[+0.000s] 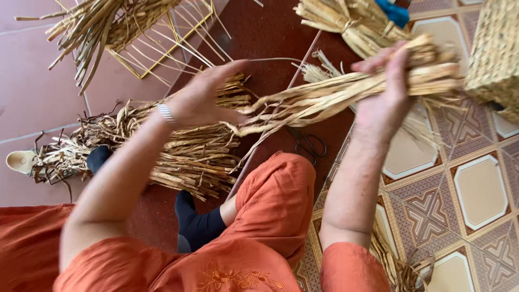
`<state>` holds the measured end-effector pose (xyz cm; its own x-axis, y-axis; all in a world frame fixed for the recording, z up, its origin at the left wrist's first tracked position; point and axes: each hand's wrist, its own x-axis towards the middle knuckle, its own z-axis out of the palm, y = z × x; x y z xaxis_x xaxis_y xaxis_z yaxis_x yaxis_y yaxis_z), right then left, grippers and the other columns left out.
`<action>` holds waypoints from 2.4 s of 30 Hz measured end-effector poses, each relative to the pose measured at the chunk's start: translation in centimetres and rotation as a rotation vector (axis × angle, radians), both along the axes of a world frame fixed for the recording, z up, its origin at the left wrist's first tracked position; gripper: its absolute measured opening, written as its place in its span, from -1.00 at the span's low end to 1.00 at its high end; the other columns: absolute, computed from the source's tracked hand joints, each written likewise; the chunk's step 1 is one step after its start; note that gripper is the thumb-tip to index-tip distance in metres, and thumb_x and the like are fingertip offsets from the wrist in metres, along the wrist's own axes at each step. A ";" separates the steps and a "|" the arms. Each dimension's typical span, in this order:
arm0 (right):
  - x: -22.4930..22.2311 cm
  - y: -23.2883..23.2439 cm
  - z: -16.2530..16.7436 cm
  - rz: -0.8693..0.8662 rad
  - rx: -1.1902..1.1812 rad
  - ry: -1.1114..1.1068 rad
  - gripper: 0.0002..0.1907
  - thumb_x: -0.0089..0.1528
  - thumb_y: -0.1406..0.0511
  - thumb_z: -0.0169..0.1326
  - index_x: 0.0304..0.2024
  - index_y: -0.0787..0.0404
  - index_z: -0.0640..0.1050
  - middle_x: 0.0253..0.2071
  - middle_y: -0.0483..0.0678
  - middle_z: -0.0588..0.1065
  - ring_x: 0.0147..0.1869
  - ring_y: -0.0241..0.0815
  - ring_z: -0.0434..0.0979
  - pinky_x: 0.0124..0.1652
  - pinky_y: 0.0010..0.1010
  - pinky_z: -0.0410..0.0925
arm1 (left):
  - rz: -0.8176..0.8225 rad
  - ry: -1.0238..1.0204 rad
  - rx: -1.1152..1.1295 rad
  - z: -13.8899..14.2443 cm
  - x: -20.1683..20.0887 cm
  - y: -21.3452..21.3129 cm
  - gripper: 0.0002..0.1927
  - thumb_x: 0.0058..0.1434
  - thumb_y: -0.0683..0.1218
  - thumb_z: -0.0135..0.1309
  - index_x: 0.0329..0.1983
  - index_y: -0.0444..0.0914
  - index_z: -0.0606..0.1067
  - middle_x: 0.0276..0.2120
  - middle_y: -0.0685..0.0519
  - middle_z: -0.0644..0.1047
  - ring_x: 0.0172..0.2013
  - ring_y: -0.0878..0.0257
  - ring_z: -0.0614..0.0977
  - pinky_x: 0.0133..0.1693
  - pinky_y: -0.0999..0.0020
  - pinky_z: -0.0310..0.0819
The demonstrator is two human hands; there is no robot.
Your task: The person sits on the floor and processes dried palm leaves by hand, separating strands and trimming them with scissors. The person repeatedly picks up bundles, splits them, and cuts the ends to uniform length, placing trimmed pieces aside.
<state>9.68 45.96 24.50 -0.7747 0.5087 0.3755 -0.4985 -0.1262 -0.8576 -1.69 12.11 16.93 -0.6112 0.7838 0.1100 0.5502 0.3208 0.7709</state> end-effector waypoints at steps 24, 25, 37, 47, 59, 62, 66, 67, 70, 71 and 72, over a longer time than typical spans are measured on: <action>3.8 17.3 10.4 0.051 -0.370 0.435 -0.67 0.54 0.15 0.20 -0.11 0.26 0.43 -0.41 -0.13 0.31 -0.50 -0.39 0.14 -0.42 -0.49 0.15 | 0.211 0.490 -0.046 -0.3 2.9 -3.8 -0.77 0.28 0.11 0.22 -0.31 -0.10 0.52 -0.64 0.10 0.52 -0.69 0.31 0.48 -0.60 0.28 0.41; 4.3 17.1 10.5 0.036 -0.340 0.419 -0.66 0.53 0.16 0.22 -0.13 0.25 0.42 -0.42 -0.12 0.32 -0.49 -0.37 0.15 -0.43 -0.48 0.17 | 0.262 0.549 -0.064 0.1 1.8 -4.6 -0.79 0.30 0.08 0.19 -0.31 -0.11 0.50 -0.63 0.12 0.52 -0.69 0.31 0.47 -0.61 0.26 0.40; 3.5 -6.4 1.4 -0.305 -0.022 0.087 -0.63 0.46 -0.02 0.01 -0.29 0.06 0.43 -0.40 -0.18 0.43 -0.25 -0.26 0.47 -0.01 -0.24 0.49 | 0.618 0.920 -0.421 -0.7 2.6 -7.6 0.39 -0.62 0.42 0.42 0.39 -0.09 0.23 0.34 -0.28 0.26 0.32 -0.15 0.27 0.20 -0.48 0.03; 7.6 -22.0 -8.6 0.125 0.064 0.138 -0.82 0.50 0.17 -0.03 -0.09 0.14 0.43 -0.17 -0.02 0.52 0.01 -0.07 0.58 0.15 -0.11 0.47 | 0.150 -1.549 0.908 -6.9 15.0 0.6 0.21 -0.22 0.69 -0.35 0.38 -0.13 0.14 0.08 -0.16 0.60 0.11 0.04 0.65 0.14 -0.03 0.51; 17.4 -23.8 -10.6 0.468 0.397 0.322 -0.79 0.39 0.17 0.07 -0.13 0.16 0.45 -0.28 -0.06 0.45 -0.09 -0.03 0.55 0.33 0.02 0.26 | 0.707 -1.299 1.048 -7.7 4.0 -4.0 -0.87 0.34 -0.18 0.07 -0.28 -0.37 0.48 -0.52 -0.05 0.55 -0.51 0.18 0.61 -0.39 0.18 0.64; 17.9 -24.5 -10.9 0.508 0.581 0.292 -0.77 0.32 0.18 0.19 -0.15 0.16 0.47 -0.26 -0.03 0.48 -0.06 0.02 0.59 0.29 0.04 0.32 | 0.741 -1.201 0.997 -5.7 1.5 -5.6 -0.78 0.37 -0.11 0.09 -0.34 -0.34 0.46 -0.56 -0.02 0.50 -0.57 0.18 0.58 -0.46 0.20 0.58; 17.8 -25.8 -11.4 0.564 0.801 0.286 -0.75 0.31 0.25 0.29 -0.12 0.15 0.46 -0.22 -0.01 0.48 0.03 0.04 0.60 0.33 0.08 0.32 | 0.721 -1.131 1.012 -2.3 -1.1 -6.8 -0.80 0.36 -0.11 0.09 -0.34 -0.32 0.46 -0.51 -0.02 0.54 -0.56 0.24 0.57 -0.46 0.23 0.60; 17.7 -26.3 -11.7 0.576 0.813 0.286 -0.73 0.28 0.24 0.30 -0.12 0.14 0.47 -0.23 -0.02 0.47 0.02 0.03 0.59 0.32 0.08 0.31 | 0.735 -1.135 0.969 -1.5 -1.7 -7.2 -0.79 0.37 -0.10 0.10 -0.34 -0.32 0.45 -0.52 -0.02 0.53 -0.57 0.23 0.57 -0.47 0.24 0.60; 17.2 -28.1 -13.0 0.603 0.870 0.309 -0.74 0.23 0.24 0.30 -0.15 0.11 0.48 -0.24 -0.07 0.44 0.02 -0.02 0.56 0.31 0.07 0.28 | 0.760 -1.079 0.888 1.0 -3.6 -7.8 -0.78 0.37 -0.06 0.11 -0.33 -0.28 0.43 -0.52 0.00 0.52 -0.59 0.24 0.56 -0.50 0.24 0.62; 16.9 -28.8 -13.5 0.607 0.898 0.330 -0.76 0.24 0.25 0.30 -0.16 0.09 0.49 -0.24 -0.10 0.44 0.03 -0.05 0.55 0.32 0.05 0.28 | 0.767 -1.050 0.867 1.7 -4.0 -8.0 -0.78 0.38 -0.05 0.11 -0.32 -0.27 0.42 -0.52 0.02 0.52 -0.60 0.25 0.55 -0.51 0.23 0.62; 16.6 -29.4 -14.1 0.607 0.924 0.349 -0.79 0.24 0.26 0.29 -0.17 0.06 0.50 -0.25 -0.12 0.44 0.04 -0.07 0.54 0.33 0.04 0.27 | 0.754 -1.012 0.860 2.3 -4.5 -8.3 -0.77 0.38 -0.05 0.10 -0.32 -0.27 0.43 -0.53 0.02 0.51 -0.60 0.25 0.55 -0.52 0.24 0.61</action>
